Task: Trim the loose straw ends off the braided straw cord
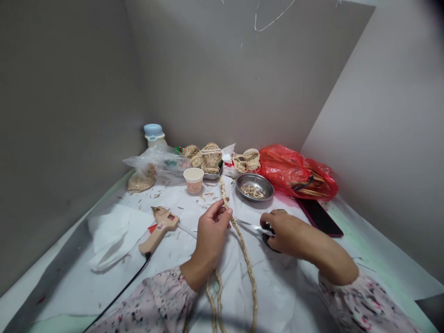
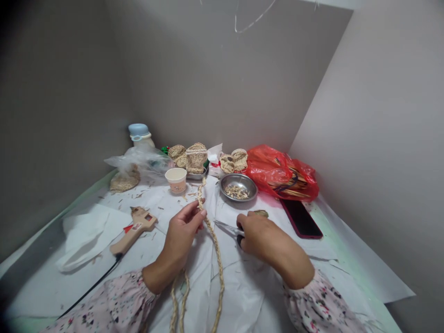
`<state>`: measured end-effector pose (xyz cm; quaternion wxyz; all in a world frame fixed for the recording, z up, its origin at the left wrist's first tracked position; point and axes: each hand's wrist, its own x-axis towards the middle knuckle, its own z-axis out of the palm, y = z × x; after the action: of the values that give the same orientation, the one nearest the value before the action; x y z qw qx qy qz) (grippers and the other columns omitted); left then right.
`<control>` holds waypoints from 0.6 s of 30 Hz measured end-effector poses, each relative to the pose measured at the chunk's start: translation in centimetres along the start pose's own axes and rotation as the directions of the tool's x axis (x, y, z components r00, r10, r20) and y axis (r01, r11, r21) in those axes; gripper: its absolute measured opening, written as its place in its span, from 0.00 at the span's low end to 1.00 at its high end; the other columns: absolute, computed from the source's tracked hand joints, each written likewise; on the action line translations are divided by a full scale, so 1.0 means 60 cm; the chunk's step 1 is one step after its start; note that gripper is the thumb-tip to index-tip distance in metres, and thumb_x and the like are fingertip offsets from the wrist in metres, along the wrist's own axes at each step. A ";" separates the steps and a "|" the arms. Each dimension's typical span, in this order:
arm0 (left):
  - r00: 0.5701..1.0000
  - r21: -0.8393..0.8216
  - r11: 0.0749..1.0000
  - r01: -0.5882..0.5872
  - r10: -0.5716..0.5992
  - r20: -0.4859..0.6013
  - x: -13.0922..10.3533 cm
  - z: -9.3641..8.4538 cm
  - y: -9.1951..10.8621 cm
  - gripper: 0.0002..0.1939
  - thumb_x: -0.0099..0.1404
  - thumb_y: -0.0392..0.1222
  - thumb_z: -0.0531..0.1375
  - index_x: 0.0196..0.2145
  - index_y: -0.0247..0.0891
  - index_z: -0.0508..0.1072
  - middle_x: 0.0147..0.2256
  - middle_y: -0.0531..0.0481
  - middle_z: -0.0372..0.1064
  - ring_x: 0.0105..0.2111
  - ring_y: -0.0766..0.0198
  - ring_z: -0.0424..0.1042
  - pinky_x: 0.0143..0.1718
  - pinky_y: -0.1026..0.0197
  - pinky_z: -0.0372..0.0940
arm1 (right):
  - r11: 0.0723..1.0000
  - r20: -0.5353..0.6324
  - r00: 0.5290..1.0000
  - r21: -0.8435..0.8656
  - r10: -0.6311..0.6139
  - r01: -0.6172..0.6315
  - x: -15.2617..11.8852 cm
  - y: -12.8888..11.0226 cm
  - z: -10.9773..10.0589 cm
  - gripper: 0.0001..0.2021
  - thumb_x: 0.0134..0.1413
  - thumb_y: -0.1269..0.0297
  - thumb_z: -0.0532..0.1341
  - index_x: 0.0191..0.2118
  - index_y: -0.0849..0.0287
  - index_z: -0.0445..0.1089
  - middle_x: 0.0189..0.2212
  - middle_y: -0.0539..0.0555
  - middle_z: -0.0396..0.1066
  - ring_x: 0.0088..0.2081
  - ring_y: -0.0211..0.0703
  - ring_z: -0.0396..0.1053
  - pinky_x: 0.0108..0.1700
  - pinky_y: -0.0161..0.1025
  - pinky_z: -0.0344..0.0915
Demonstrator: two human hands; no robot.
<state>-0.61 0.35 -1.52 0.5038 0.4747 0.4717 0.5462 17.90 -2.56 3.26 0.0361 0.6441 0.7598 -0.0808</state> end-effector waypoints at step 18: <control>0.997 -0.027 0.998 0.060 -0.059 0.046 -0.002 0.001 0.000 0.26 0.55 0.48 0.64 0.49 0.34 0.72 0.20 0.58 0.64 0.22 0.68 0.60 0.26 0.65 0.55 | 0.936 -0.292 0.938 0.239 -0.186 0.260 0.019 0.012 -0.003 0.23 0.47 0.71 0.61 0.52 0.51 0.68 0.42 0.54 0.70 0.38 0.42 0.70 0.41 0.38 0.63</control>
<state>-0.55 0.24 -1.52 0.5370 0.4656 0.4662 0.5268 18.46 -1.33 3.18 -0.1646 0.5565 0.8080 -0.1017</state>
